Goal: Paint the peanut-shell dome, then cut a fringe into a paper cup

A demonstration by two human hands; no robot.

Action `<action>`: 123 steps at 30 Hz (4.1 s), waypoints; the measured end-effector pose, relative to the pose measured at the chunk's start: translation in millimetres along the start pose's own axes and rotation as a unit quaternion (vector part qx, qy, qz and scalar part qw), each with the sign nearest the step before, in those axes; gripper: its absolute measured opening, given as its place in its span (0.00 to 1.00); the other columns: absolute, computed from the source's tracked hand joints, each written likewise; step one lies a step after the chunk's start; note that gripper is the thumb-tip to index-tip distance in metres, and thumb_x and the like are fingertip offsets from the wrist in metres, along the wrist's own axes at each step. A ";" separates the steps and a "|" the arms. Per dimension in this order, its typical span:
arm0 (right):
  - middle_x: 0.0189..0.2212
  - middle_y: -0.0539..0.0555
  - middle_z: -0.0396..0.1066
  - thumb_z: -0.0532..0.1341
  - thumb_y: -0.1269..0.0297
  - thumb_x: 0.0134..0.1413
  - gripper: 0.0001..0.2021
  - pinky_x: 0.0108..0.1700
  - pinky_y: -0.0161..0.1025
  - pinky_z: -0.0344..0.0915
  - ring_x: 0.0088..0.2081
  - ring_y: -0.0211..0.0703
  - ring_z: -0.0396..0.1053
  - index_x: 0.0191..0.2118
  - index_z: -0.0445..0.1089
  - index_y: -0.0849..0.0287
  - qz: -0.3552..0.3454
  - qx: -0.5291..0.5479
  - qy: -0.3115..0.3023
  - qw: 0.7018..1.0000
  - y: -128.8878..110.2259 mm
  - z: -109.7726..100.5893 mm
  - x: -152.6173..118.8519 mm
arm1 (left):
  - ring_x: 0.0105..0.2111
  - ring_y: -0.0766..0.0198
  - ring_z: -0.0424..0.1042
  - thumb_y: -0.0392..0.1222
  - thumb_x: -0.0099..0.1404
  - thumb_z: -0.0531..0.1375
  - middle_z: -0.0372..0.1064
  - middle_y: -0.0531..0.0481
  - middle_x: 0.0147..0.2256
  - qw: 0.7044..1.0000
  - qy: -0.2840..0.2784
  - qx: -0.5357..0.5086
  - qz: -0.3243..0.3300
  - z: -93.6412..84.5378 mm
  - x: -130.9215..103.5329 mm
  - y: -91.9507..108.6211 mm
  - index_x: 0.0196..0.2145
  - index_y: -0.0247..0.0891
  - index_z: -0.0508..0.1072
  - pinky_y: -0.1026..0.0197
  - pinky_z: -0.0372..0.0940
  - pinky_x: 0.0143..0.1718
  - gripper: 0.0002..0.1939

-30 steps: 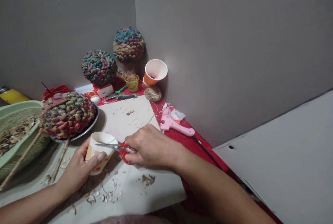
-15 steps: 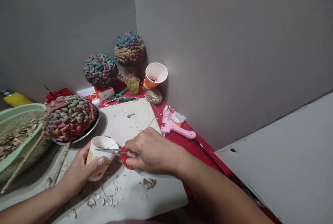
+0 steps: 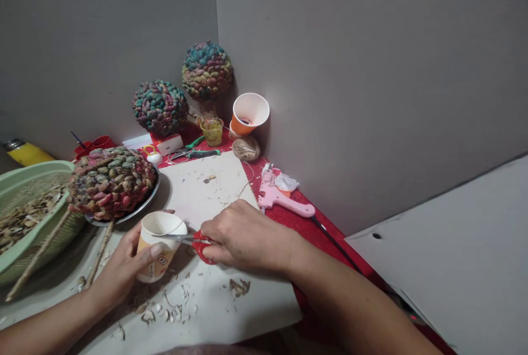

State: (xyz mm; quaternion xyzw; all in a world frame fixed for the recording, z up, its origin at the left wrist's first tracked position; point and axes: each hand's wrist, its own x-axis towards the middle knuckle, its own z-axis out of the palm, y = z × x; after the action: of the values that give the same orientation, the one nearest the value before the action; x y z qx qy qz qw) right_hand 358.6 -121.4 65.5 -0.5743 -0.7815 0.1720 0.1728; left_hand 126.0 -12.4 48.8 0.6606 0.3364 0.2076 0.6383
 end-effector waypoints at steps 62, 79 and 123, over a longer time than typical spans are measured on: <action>0.20 0.49 0.72 0.66 0.64 0.57 0.09 0.29 0.37 0.42 0.22 0.35 0.55 0.28 0.74 0.60 0.040 -0.061 -0.023 0.997 -10.2 -1.2 2.4 | 0.39 0.56 0.71 0.64 0.45 0.75 0.76 0.44 0.42 0.990 -0.048 -0.093 -0.098 -1.4 2.4 -12.2 0.60 0.35 0.67 0.58 0.65 0.42 0.51; 0.19 0.49 0.70 0.65 0.66 0.57 0.09 0.29 0.37 0.42 0.22 0.35 0.56 0.26 0.72 0.60 0.011 -0.035 -0.009 0.999 -9.8 2.2 3.3 | 0.41 0.54 0.73 0.62 0.52 0.72 0.76 0.41 0.47 0.998 -0.028 0.012 -0.054 0.6 1.3 -6.9 0.59 0.34 0.68 0.57 0.68 0.42 0.45; 0.18 0.47 0.69 0.67 0.63 0.51 0.08 0.29 0.37 0.43 0.21 0.35 0.56 0.24 0.73 0.59 0.004 -0.028 0.013 1.000 -6.1 7.1 5.0 | 0.53 0.45 0.76 0.53 0.54 0.71 0.77 0.36 0.56 0.992 0.003 0.123 0.001 1.8 2.9 -4.2 0.58 0.34 0.72 0.50 0.68 0.57 0.36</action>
State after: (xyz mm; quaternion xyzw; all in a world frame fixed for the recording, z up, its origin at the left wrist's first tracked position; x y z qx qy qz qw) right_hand 348.8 -118.8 62.5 -0.5838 -0.7817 0.1434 0.1658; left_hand 128.5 -11.8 44.0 0.7336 0.3603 0.1676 0.5513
